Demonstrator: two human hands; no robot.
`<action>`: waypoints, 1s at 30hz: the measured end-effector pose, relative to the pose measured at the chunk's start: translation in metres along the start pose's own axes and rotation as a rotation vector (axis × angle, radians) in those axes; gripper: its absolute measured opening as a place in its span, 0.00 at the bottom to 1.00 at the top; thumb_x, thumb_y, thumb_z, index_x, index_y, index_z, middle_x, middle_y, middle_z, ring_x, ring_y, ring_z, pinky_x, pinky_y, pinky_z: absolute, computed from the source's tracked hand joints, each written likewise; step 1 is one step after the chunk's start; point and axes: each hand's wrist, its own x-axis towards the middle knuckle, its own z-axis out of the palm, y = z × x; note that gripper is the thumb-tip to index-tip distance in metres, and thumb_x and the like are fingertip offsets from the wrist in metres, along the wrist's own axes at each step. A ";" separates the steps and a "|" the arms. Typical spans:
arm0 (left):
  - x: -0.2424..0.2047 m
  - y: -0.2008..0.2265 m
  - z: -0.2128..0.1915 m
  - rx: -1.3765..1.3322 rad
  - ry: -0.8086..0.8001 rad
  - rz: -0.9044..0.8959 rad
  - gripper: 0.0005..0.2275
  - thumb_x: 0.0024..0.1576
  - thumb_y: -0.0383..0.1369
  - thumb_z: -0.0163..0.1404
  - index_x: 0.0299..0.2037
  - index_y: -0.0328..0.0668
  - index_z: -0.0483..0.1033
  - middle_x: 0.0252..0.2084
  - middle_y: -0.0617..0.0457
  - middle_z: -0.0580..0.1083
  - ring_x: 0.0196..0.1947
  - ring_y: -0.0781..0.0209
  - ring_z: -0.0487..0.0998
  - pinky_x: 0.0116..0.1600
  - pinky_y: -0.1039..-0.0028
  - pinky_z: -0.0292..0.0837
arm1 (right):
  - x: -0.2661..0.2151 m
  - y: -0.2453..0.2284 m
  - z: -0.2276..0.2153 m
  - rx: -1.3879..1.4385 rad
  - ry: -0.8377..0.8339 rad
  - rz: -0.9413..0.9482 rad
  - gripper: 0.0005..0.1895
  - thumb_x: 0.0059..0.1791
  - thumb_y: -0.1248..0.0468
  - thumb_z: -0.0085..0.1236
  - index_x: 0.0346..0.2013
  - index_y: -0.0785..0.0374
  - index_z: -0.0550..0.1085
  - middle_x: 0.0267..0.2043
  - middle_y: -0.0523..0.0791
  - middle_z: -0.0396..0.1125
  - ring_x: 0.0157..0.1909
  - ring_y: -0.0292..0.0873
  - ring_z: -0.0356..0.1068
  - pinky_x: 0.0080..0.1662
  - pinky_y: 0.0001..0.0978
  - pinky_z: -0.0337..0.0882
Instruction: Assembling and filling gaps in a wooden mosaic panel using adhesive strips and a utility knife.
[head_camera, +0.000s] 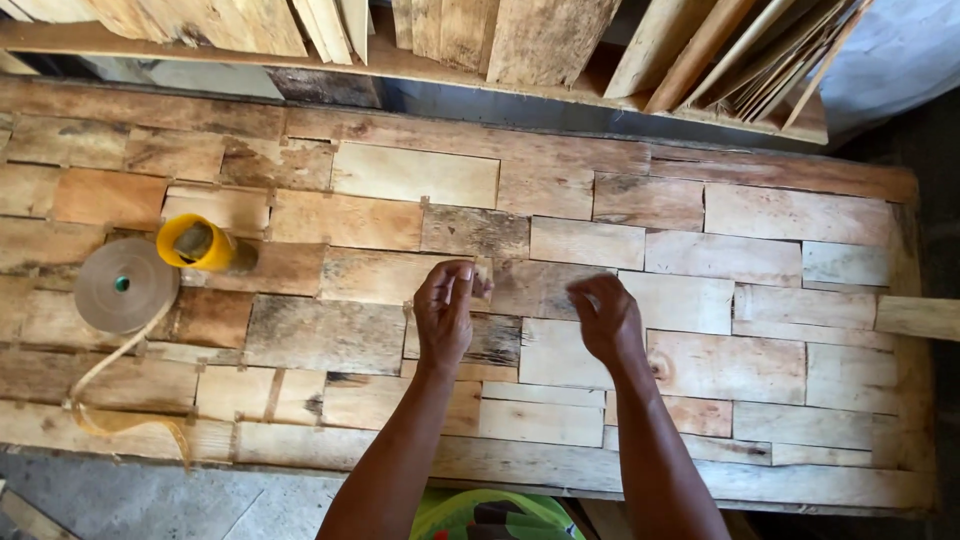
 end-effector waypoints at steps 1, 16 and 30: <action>-0.005 -0.002 0.006 0.003 0.007 -0.001 0.10 0.69 0.35 0.47 0.43 0.35 0.76 0.33 0.50 0.77 0.32 0.64 0.78 0.39 0.72 0.77 | 0.007 -0.010 -0.003 0.000 -0.008 -0.002 0.07 0.53 0.62 0.60 0.45 0.58 0.79 0.49 0.48 0.73 0.51 0.49 0.75 0.52 0.43 0.77; 0.004 -0.028 0.043 0.085 -0.107 -0.019 0.19 0.71 0.44 0.39 0.40 0.36 0.76 0.31 0.51 0.77 0.32 0.65 0.79 0.39 0.74 0.78 | 0.094 -0.082 -0.046 0.218 -0.618 -0.221 0.08 0.52 0.63 0.59 0.45 0.62 0.77 0.47 0.46 0.73 0.53 0.44 0.72 0.56 0.41 0.71; 0.030 -0.074 0.024 0.102 -0.025 -0.536 0.08 0.55 0.25 0.61 0.44 0.34 0.82 0.37 0.46 0.81 0.33 0.65 0.80 0.38 0.77 0.82 | 0.096 -0.064 -0.010 -0.027 -0.237 -0.540 0.04 0.50 0.68 0.59 0.37 0.66 0.74 0.42 0.49 0.70 0.45 0.49 0.73 0.48 0.45 0.72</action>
